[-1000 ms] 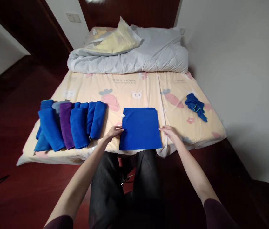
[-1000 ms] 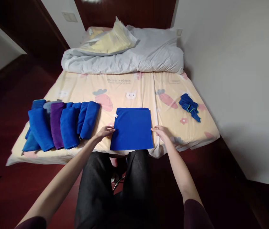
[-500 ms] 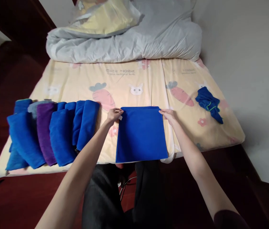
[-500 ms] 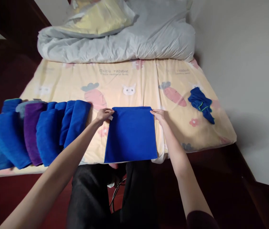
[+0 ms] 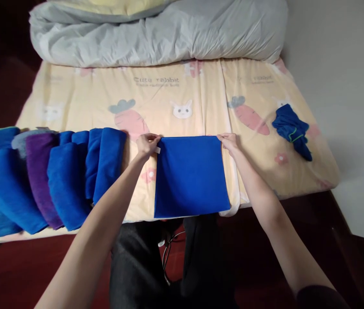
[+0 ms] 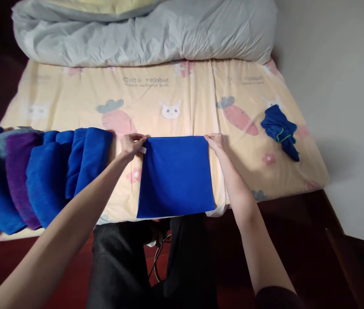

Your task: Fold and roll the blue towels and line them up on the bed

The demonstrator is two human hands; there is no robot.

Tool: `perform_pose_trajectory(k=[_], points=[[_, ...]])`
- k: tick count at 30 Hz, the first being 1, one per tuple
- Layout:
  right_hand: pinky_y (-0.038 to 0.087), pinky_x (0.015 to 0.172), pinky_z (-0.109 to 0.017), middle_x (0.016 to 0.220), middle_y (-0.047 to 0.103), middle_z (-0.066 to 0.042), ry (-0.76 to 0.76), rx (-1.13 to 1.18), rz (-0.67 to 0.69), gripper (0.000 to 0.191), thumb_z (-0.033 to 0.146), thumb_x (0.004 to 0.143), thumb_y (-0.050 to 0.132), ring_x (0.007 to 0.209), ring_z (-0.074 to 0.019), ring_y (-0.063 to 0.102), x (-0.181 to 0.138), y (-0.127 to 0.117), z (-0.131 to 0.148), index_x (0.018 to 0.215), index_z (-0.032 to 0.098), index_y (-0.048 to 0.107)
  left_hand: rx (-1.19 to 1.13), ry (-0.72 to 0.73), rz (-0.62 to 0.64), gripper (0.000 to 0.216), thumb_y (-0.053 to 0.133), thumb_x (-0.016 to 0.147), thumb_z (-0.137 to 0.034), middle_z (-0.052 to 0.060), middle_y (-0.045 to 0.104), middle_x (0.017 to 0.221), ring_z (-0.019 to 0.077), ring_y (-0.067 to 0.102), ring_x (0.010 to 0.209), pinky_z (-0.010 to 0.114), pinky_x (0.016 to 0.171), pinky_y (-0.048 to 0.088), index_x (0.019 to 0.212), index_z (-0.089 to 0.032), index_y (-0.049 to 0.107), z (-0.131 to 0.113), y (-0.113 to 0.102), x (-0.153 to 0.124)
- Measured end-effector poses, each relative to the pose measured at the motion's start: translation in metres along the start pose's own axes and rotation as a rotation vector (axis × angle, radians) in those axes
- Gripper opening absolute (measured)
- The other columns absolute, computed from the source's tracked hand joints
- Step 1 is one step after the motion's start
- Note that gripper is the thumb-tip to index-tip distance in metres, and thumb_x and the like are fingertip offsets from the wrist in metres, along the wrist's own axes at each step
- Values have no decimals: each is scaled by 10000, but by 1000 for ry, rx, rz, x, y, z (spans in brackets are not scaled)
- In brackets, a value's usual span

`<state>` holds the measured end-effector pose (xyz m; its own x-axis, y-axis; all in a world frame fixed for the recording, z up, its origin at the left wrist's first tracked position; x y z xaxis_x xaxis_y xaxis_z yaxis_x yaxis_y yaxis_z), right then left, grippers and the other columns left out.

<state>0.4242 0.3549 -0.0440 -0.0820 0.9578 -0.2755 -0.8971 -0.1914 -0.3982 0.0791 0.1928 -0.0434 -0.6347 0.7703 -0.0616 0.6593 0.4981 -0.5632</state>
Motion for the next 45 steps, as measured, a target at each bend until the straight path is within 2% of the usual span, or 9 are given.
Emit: perform_pose_trajectory(k=[5,11,18,25,30,34,38,40,45], points=[[593,769,-286,917,795,-100,-124,-58,-59,201,310,814,776,822,-195,747,11,11,1,865,115,777,98,49,-8,163,702,848,-289,103,793,954,223,736,889,328,857,559,914,-163,781,-1,4,9],[574,946,-327,1011,798,-100,-286,-422,28,157,210,845,731,970,-213,749,6,10,14,963,131,799,313,180,176,120,723,795,-177,78,781,921,234,727,901,355,931,554,906,-176,769,-11,7,18],[557,906,-329,844,744,-39,-149,-694,179,120,258,784,832,921,-212,714,11,6,29,817,188,741,450,117,365,96,776,728,-221,38,692,756,245,695,868,355,847,551,809,-196,729,-22,-1,27],[554,814,-302,795,691,-4,-129,-425,140,243,228,720,869,789,-162,664,19,12,21,886,169,701,326,88,260,177,750,736,-200,52,726,887,221,693,853,350,832,561,894,-185,669,-21,-4,15],[574,850,-340,895,712,-61,-237,-399,-2,195,223,850,736,866,-204,687,21,23,25,1025,144,698,258,113,55,196,678,813,-180,99,728,1008,264,698,957,415,911,567,1009,-169,670,-30,-2,19],[393,1193,-531,1471,574,-173,-560,-623,-108,424,210,992,521,1407,-328,503,-25,65,40,1406,156,602,332,386,-28,392,507,945,-165,159,592,1439,352,493,1409,577,1200,371,1320,-198,620,-46,23,-10],[162,1328,-531,1720,319,-88,-767,-754,237,586,358,1072,406,1612,-294,220,-79,99,28,1633,191,375,427,593,249,565,442,1026,-378,154,392,1667,340,272,1585,546,1303,197,1546,-159,469,-34,51,-48],[103,1348,-500,1741,273,-77,-741,-788,286,636,434,1088,352,1634,-259,165,-81,94,15,1666,172,308,422,554,243,657,394,1042,-476,157,331,1703,320,211,1614,518,1323,147,1602,-130,395,-20,52,-52],[63,1345,-528,1735,244,-169,-526,-833,106,705,477,1102,283,1640,-271,154,-46,66,9,1668,59,254,404,424,113,763,364,1038,-519,190,260,1722,312,137,1634,507,1342,43,1637,-51,304,-13,37,-51]])
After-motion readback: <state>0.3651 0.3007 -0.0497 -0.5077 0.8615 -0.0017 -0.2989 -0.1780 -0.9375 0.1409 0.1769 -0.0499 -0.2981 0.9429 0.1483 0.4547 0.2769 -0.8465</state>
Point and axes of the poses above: each hand's wrist, its own x-axis towards the middle knuckle, its own y-axis out of the palm, z = x × y, the point moved 1 cm from there along x, towards the middle knuckle
